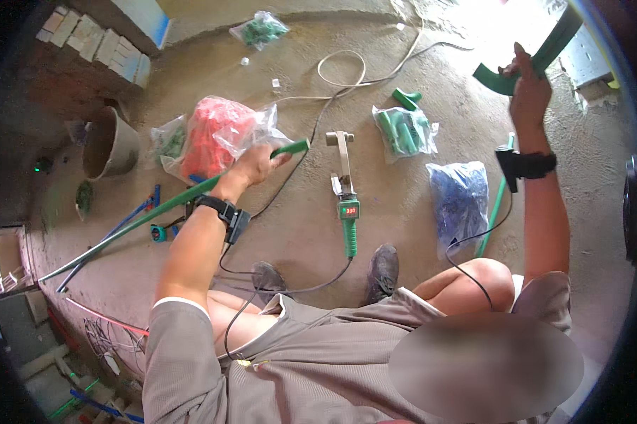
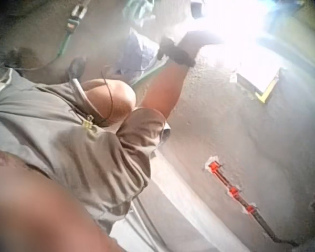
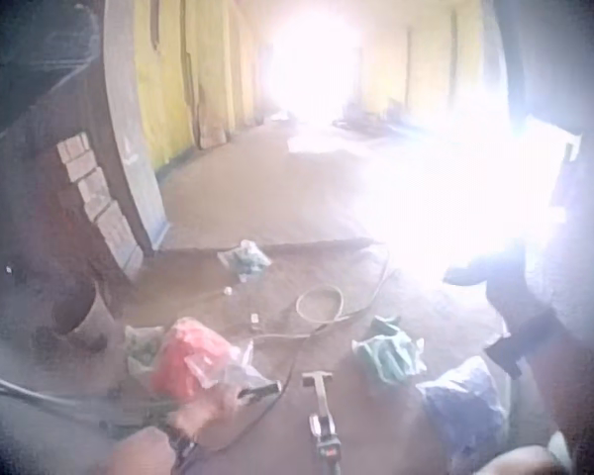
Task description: Fitting together green plastic pipes using a heat-fusion welding tool and connectors.
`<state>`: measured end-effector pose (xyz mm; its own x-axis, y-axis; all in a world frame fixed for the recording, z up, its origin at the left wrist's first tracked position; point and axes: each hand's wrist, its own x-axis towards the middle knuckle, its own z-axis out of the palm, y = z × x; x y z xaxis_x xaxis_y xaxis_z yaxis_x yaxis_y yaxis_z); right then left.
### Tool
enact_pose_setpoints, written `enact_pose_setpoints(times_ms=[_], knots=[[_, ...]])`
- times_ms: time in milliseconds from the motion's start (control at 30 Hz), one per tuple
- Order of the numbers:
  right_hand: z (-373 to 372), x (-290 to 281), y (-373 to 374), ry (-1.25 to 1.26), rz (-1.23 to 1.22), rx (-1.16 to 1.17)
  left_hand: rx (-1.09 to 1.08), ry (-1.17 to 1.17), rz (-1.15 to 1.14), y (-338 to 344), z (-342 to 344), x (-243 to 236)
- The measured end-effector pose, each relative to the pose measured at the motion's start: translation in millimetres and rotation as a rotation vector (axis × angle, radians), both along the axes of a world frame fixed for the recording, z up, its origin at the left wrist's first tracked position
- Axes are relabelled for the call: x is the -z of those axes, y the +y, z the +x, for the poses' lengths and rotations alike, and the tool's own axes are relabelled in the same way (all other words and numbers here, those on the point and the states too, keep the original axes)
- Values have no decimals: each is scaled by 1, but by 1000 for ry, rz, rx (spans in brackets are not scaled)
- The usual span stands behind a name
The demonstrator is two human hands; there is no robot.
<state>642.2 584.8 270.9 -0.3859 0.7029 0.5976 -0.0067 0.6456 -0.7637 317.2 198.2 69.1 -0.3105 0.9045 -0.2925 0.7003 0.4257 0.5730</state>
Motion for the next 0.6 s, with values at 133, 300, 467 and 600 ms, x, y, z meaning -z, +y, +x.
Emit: enact_pose_setpoints(times_ms=[133, 300, 467, 600], knots=[[-41, 30, -45, 93, -277, -23, -68, -62, 128, 27, 5, -28], [-76, 61, -139, 274, -735, -640, -27, -41, 93, 18, 9, -16], [-81, 48, -168, 259, -837, -914, 88, -158, -26, 10, 17, 19], [-82, 51, -165, 266, -816, -762, 74, -152, -30, -9, 41, 49]])
